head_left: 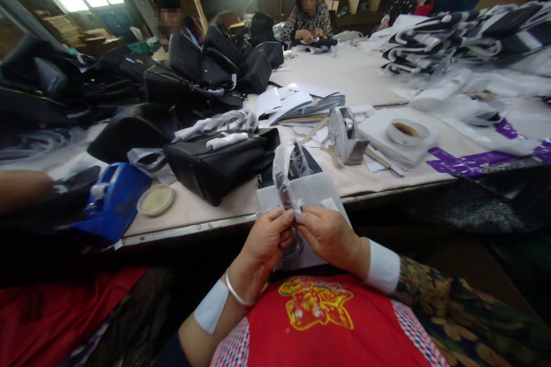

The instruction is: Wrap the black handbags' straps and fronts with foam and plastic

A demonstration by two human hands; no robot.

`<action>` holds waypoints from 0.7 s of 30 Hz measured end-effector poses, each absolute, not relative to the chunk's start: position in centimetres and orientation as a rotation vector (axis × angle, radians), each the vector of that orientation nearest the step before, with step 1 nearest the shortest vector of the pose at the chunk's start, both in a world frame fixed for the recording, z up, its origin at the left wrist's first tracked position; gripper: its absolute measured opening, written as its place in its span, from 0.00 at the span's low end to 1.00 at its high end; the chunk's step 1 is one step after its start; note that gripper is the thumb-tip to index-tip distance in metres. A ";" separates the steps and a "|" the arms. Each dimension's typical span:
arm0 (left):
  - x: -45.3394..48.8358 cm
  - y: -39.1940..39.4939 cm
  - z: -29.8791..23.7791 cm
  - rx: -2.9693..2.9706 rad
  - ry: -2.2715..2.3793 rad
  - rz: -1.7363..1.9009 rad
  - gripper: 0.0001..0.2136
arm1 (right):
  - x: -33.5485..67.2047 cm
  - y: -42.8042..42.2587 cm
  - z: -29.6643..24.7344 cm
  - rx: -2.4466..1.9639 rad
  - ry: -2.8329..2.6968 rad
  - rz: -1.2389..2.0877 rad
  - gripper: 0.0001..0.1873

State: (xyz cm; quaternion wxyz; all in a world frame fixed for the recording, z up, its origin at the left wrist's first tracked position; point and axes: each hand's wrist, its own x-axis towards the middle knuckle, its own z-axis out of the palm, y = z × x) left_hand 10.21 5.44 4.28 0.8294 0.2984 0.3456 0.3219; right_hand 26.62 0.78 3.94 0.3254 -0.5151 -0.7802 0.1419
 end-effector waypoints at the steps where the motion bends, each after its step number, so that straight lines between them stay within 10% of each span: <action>1: 10.1 5.3 4.3 0.698 0.770 0.701 0.15 | 26.9 0.9 4.2 -1.361 -2.001 0.493 0.13; 9: 9.9 4.3 4.7 1.692 0.840 0.945 0.10 | 27.3 1.8 6.9 -1.283 -1.006 1.551 0.22; 21: 9.0 5.5 4.3 0.891 0.691 0.644 0.20 | 26.6 1.2 6.2 -1.297 -1.717 0.841 0.16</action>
